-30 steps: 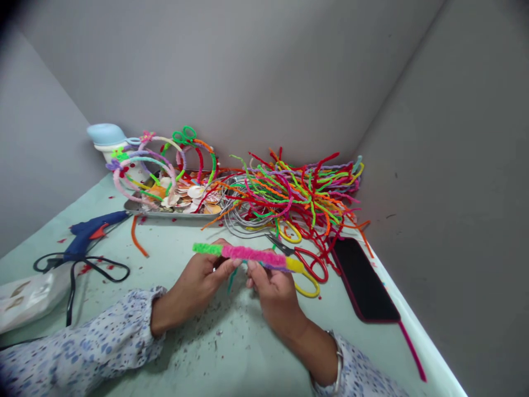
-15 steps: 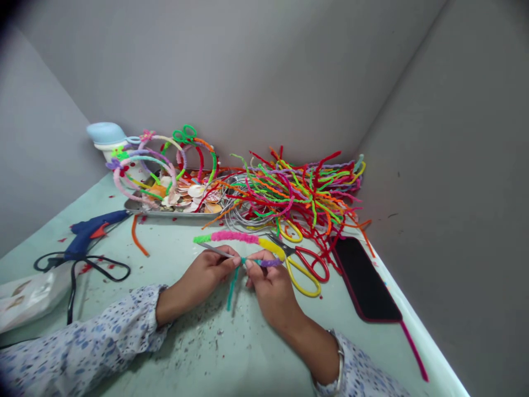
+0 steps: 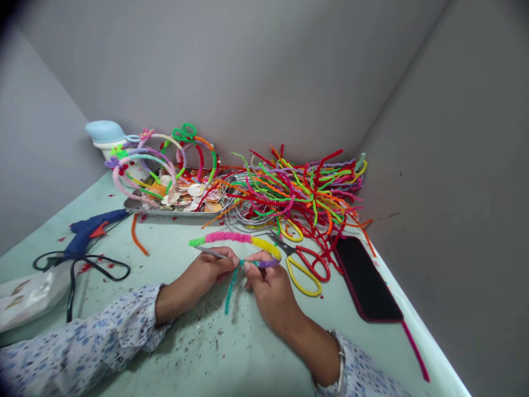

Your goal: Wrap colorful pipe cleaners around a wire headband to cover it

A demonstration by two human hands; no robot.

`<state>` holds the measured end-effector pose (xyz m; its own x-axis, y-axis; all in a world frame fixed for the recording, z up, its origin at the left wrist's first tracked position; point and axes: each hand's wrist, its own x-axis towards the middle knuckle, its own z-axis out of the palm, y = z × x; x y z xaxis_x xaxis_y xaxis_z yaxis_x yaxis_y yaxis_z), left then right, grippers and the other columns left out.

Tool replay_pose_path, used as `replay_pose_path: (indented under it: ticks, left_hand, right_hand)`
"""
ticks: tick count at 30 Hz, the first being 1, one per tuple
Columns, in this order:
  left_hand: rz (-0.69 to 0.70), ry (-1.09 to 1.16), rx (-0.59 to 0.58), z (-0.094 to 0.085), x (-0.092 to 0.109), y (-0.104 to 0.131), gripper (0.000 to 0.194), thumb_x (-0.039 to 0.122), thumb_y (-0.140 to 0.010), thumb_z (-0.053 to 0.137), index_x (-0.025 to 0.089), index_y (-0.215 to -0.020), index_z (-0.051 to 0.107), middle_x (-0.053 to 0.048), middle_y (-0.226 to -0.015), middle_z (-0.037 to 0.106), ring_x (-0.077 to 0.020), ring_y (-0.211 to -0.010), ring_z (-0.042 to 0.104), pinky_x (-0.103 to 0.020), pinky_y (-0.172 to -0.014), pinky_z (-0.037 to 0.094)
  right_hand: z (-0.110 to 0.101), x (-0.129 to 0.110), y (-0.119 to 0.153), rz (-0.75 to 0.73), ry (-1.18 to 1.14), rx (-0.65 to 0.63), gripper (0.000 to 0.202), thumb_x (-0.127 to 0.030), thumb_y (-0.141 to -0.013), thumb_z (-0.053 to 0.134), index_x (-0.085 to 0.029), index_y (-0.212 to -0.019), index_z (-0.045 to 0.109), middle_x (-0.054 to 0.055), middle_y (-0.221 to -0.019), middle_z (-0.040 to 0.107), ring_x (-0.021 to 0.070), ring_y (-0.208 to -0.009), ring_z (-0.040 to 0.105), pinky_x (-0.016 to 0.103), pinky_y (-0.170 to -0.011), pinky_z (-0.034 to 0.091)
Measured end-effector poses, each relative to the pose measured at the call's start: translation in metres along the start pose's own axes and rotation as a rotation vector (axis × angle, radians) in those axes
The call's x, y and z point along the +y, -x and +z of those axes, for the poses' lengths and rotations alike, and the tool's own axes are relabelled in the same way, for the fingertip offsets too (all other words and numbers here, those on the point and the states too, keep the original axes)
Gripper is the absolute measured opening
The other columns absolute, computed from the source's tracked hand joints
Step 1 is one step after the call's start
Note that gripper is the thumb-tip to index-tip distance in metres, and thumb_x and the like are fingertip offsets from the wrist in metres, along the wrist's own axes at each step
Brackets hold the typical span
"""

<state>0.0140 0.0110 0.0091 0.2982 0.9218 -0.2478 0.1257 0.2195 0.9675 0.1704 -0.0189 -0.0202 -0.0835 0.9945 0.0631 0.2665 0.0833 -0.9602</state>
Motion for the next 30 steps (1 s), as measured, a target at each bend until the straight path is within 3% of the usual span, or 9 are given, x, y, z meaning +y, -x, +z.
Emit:
replay_pose_path:
  ticks: [12,30]
  left_hand:
    - [-0.045,0.055,-0.054,-0.0024,-0.0092,-0.0057,0.017,0.025,-0.070,0.055,0.017,-0.057,0.048,0.006,-0.048,0.036,-0.0081,-0.046,0.029,-0.023,-0.046,0.018]
    - [-0.041,0.035,-0.090,-0.0031,-0.0002,-0.0022,0.018,0.026,-0.070,0.054,0.017,-0.056,0.046,0.005,-0.051,0.036,-0.0088,-0.047,0.029,-0.024,-0.046,0.020]
  right_hand:
    - [0.0017,0.0011,0.0010,0.013,-0.047,-0.002,0.017,-0.036,-0.090,0.050,-0.020,-0.087,0.055,-0.004,-0.057,0.054,0.0134,-0.055,0.053,0.025,-0.056,0.042]
    - [0.0004,-0.0021,0.0015,-0.031,0.005,0.027,0.018,-0.036,-0.089,0.051,-0.020,-0.084,0.056,-0.003,-0.059,0.053,0.0142,-0.055,0.051,0.025,-0.054,0.040]
